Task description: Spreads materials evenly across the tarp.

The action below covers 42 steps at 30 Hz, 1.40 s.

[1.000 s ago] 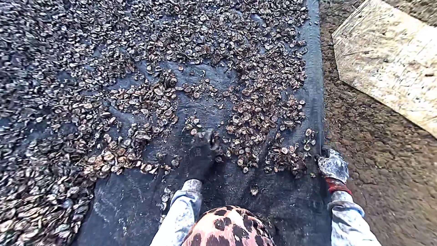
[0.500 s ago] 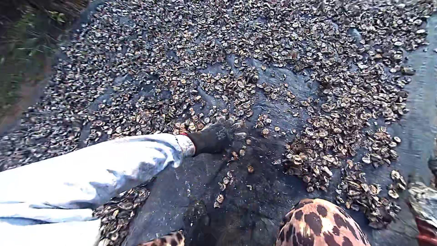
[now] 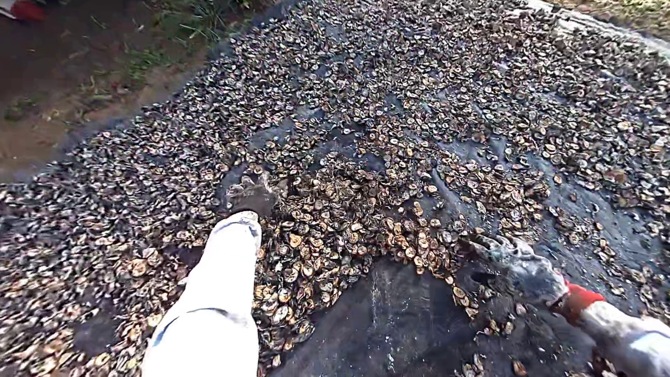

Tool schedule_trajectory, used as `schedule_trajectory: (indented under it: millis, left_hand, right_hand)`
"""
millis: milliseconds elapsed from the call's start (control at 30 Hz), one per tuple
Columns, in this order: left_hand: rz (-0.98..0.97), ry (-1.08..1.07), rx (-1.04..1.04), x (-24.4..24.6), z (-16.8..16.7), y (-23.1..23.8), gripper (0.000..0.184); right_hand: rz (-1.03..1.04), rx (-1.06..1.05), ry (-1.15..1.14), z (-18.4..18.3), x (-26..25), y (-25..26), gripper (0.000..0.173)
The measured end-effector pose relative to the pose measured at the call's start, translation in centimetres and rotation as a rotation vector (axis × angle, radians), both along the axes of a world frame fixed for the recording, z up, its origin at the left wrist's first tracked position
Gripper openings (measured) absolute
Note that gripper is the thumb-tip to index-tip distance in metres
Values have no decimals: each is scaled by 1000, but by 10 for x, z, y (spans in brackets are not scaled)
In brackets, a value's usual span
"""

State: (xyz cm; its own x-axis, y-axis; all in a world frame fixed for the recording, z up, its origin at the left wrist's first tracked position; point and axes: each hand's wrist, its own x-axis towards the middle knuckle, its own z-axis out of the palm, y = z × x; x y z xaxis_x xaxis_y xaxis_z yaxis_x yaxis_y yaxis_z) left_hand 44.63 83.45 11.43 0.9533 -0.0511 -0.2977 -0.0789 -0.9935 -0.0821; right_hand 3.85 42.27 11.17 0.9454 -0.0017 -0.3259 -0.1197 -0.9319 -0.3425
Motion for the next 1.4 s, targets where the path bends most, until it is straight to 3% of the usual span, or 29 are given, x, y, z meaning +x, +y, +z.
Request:
schedule_trajectory:
  millis: [67, 100, 233, 267, 333, 433, 500, 567, 700, 767, 833, 933, 1000, 1067, 1100, 1133, 1233, 1300, 1400]
  left_hand:
    - [48, 61, -82, 25, 14, -16, 67]
    - [54, 79, -119, 40, 7, -21, 62]
    - [13, 141, -100, 49, -62, -31, 63]
    - [-1, 139, -117, 40, -69, -26, 63]
    - [-45, 247, -210, 16, -51, -21, 57]
    - [-78, 318, -287, -34, -29, -16, 56]
    - [-115, 316, -303, -74, -32, -22, 58]
    - [-186, 453, -283, -126, -13, -39, 63]
    - [-157, 665, -523, -248, 3, -55, 72]
    - [-54, 760, -709, -277, 3, -53, 73]
    - [151, 637, -973, -276, 1, -52, 69]
    - [342, 212, -1240, -224, 12, -54, 56]
    - [287, 198, -1323, -187, 22, -37, 62]
    - [170, 174, -1290, -160, 32, -17, 64]
    - [115, 111, -1250, -148, 35, -9, 65]
    - [74, 11, -1194, -135, 36, -3, 63]
    - [98, -242, -1001, -93, 50, -6, 46]
    - [73, -229, -747, -65, 46, -4, 48]
    - [-19, -19, -366, -38, 6, -1, 60]
  right_hand:
    - [35, -32, 140, 13, 95, 19, 78]
    - [11, -35, 195, 14, 144, 31, 82]
    - [-205, 108, 159, -33, 318, 85, 85]
    - [-250, 149, 165, -47, 349, 106, 86]
    - [-225, 159, 199, -52, 381, 157, 85]
    - [-29, 125, 247, -27, 363, 199, 74]
    - [26, 145, 231, -9, 315, 193, 68]
    - [6, 74, 320, 0, 252, 182, 74]
    - [-269, 35, 517, 33, 114, 172, 72]
    - [-474, 182, 476, 34, 71, 163, 65]
    - [-762, 495, 267, 33, 56, 150, 52]
    - [-1019, 924, -22, 36, 88, 143, 32]
    - [-973, 1116, -60, 35, 117, 134, 30]
    - [-829, 986, -48, 38, 151, 124, 38]
    - [-749, 907, -27, 43, 172, 120, 50]
    - [-717, 846, -40, 50, 194, 120, 50]
    - [-744, 748, -123, 68, 259, 128, 33]
    - [-657, 604, -120, 71, 289, 131, 38]
    - [-322, 389, 147, 43, 304, 137, 51]
